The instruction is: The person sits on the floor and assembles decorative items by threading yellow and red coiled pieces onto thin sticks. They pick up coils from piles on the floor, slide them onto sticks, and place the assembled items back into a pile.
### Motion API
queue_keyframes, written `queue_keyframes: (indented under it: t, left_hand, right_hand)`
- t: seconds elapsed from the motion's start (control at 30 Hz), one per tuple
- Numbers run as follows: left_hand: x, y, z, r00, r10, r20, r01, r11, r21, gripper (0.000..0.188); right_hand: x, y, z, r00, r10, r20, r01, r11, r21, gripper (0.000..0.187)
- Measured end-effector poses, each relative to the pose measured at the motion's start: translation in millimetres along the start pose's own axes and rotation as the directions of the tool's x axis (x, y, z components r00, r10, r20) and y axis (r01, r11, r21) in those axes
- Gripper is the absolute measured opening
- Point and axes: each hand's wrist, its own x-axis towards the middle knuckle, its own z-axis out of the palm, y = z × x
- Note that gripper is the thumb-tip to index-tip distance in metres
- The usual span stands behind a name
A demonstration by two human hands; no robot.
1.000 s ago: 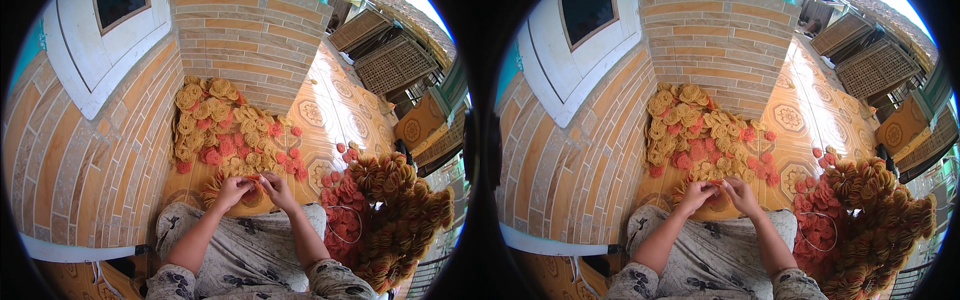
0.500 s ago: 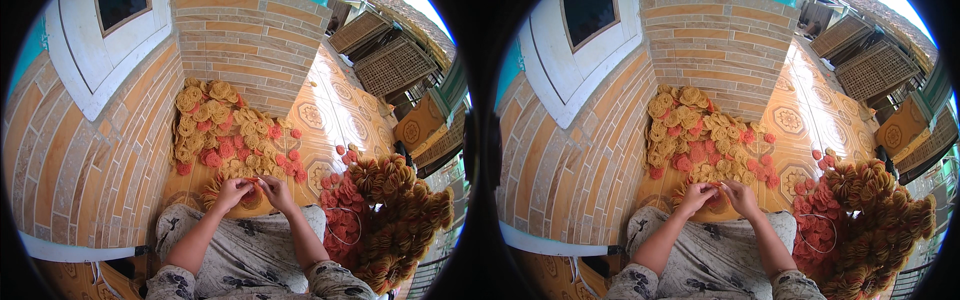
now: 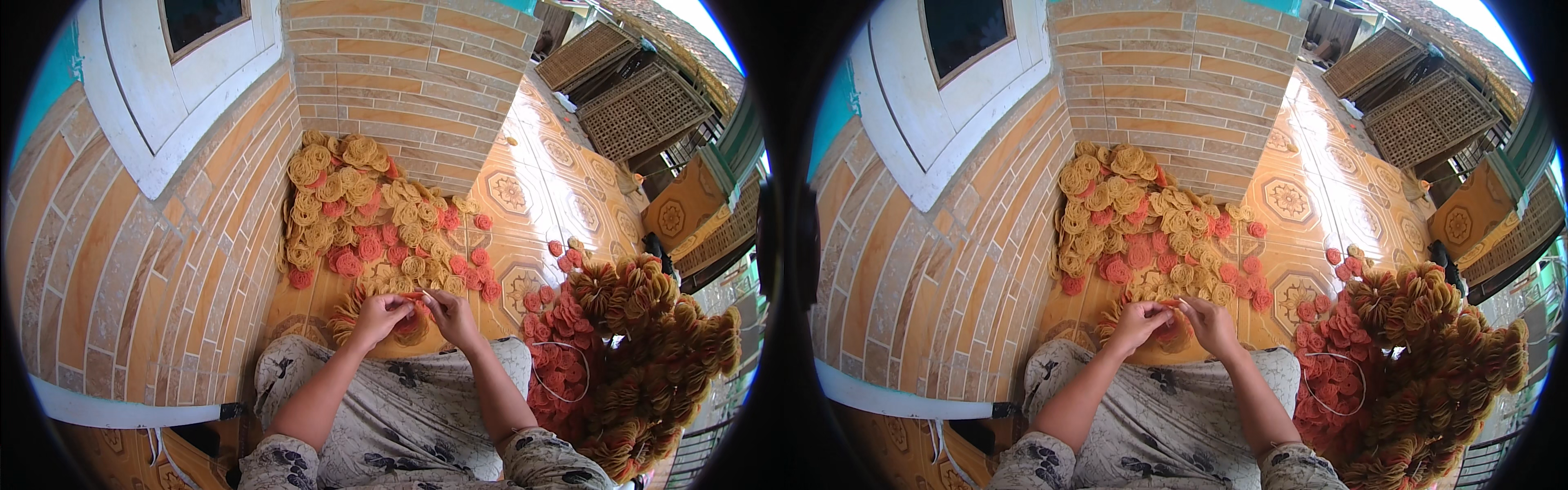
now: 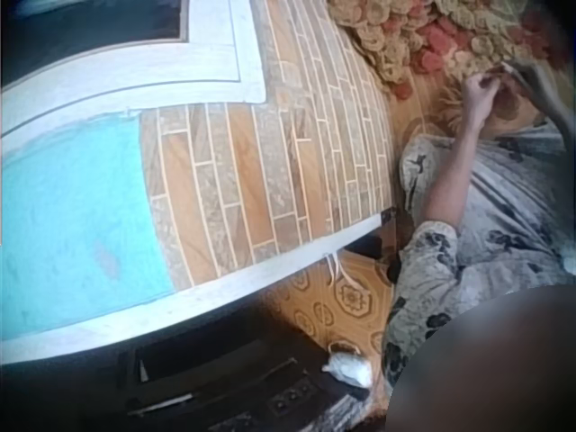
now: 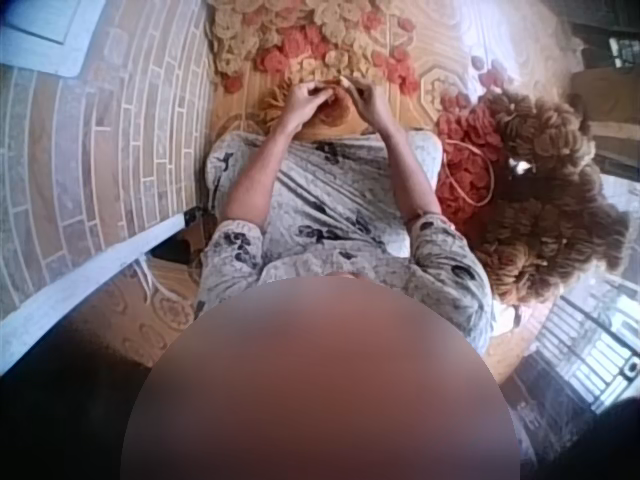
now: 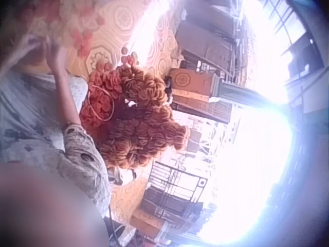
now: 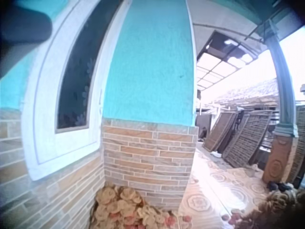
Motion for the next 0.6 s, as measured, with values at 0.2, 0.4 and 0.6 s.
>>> queue_keyframes:
  t: [0.2,0.4,0.6]
  left_hand:
    - [0.1,0.0,1.1,1.0,-0.029,0.003,0.029,0.998,0.05,0.019]
    - [-2.0,4.1,1.7,1.0,-0.013,0.013,0.013,1.0,0.007,0.019]
    - [-3.4,6.4,2.7,0.998,-0.056,0.008,0.056,0.998,-0.019,0.019]
  right_hand:
    - [-1.2,10.3,2.7,0.998,0.059,0.001,-0.059,0.998,0.037,0.031]
    - [2.2,25.9,11.8,0.998,0.039,-0.055,-0.022,0.963,0.269,0.038]
    - [1.6,27.7,7.2,0.989,0.151,0.004,-0.148,0.966,0.214,0.037]
